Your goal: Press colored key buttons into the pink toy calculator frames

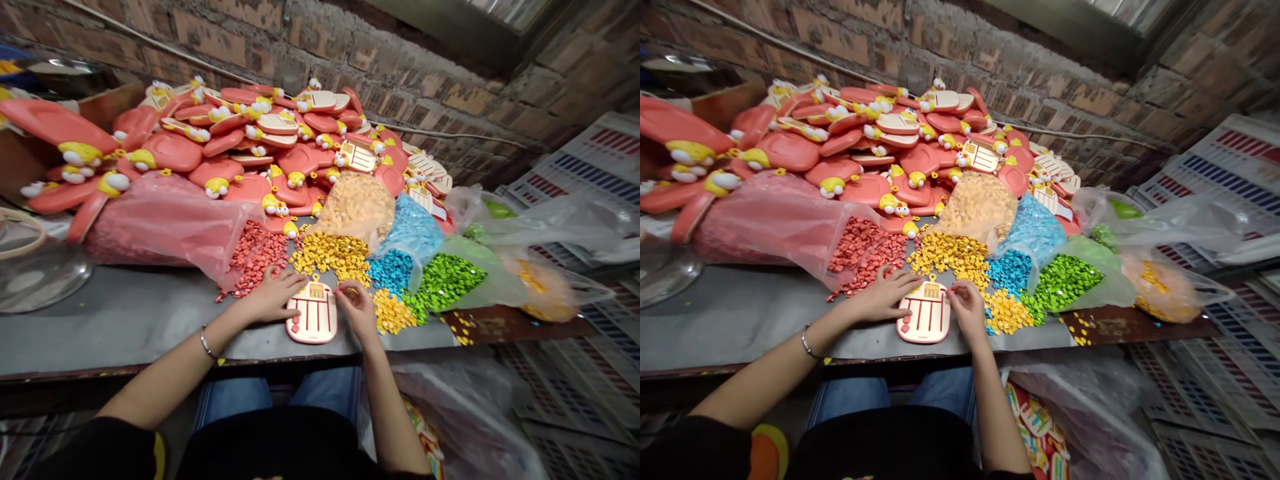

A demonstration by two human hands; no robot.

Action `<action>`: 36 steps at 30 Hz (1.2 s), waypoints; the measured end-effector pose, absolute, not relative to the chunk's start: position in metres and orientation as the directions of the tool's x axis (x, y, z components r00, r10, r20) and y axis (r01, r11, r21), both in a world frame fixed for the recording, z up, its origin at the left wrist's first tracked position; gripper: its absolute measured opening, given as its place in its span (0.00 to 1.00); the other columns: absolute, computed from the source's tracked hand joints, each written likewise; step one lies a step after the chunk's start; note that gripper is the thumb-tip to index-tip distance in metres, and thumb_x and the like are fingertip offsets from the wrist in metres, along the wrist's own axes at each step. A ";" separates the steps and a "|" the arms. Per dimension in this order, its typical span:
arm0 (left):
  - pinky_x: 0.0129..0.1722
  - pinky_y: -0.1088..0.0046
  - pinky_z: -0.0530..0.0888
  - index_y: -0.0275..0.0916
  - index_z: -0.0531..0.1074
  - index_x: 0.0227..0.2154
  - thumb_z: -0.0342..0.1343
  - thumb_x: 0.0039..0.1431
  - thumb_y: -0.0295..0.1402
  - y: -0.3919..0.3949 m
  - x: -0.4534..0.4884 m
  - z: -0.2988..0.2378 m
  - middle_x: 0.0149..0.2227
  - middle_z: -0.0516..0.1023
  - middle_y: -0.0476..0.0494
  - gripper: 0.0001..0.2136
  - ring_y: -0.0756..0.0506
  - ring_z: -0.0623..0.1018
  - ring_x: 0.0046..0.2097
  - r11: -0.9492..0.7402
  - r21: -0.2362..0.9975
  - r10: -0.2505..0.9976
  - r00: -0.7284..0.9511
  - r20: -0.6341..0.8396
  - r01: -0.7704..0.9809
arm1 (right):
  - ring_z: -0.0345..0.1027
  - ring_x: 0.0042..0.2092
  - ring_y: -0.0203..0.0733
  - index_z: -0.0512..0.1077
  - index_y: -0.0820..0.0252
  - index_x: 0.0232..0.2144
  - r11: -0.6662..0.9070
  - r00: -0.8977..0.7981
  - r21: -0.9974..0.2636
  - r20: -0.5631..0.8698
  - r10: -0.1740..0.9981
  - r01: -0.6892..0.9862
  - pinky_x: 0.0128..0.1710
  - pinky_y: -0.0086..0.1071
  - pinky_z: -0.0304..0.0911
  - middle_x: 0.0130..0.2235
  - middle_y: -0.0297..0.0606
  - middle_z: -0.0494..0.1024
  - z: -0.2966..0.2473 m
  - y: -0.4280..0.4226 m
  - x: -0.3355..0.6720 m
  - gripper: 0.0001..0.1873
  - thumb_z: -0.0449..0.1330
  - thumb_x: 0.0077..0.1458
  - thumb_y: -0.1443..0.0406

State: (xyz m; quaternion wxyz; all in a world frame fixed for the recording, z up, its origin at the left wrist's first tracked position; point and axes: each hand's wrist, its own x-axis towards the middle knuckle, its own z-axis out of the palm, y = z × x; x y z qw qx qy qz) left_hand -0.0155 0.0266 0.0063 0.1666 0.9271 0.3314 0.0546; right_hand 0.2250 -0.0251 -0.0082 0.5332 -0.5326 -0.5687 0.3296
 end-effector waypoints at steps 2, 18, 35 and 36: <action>0.61 0.44 0.44 0.46 0.53 0.65 0.51 0.61 0.47 0.027 -0.016 0.006 0.65 0.59 0.40 0.31 0.34 0.57 0.64 -0.729 0.339 0.632 0.775 -0.002 0.595 | 0.72 0.39 0.42 0.70 0.56 0.34 0.213 0.108 -0.938 0.250 0.962 0.274 0.41 0.36 0.70 0.36 0.37 0.74 -0.009 -0.019 0.225 0.06 0.61 0.55 0.61; 0.61 0.44 0.40 0.49 0.54 0.64 0.52 0.60 0.50 0.024 -0.013 0.005 0.64 0.62 0.40 0.31 0.35 0.58 0.63 -0.723 0.349 0.644 0.765 0.025 0.597 | 0.62 0.36 0.44 0.76 0.57 0.29 0.366 -0.208 -0.579 0.323 0.923 0.728 0.37 0.36 0.60 0.29 0.37 0.69 -0.019 -0.006 0.229 0.09 0.57 0.59 0.68; 0.61 0.41 0.41 0.48 0.56 0.63 0.55 0.58 0.48 0.019 -0.012 0.005 0.63 0.63 0.40 0.32 0.33 0.60 0.61 -0.736 0.356 0.630 0.775 0.053 0.575 | 0.71 0.40 0.43 0.77 0.55 0.33 0.450 -0.363 -0.733 0.291 0.885 0.509 0.43 0.37 0.65 0.35 0.38 0.79 -0.010 -0.016 0.177 0.07 0.59 0.57 0.69; 0.60 0.41 0.42 0.47 0.56 0.63 0.55 0.57 0.48 0.019 -0.012 0.005 0.63 0.63 0.40 0.32 0.33 0.60 0.61 -0.737 0.354 0.631 0.774 0.056 0.576 | 0.72 0.39 0.43 0.77 0.55 0.33 0.444 -0.368 -0.746 0.283 0.886 0.495 0.42 0.36 0.66 0.35 0.37 0.79 -0.009 -0.015 0.175 0.07 0.59 0.56 0.69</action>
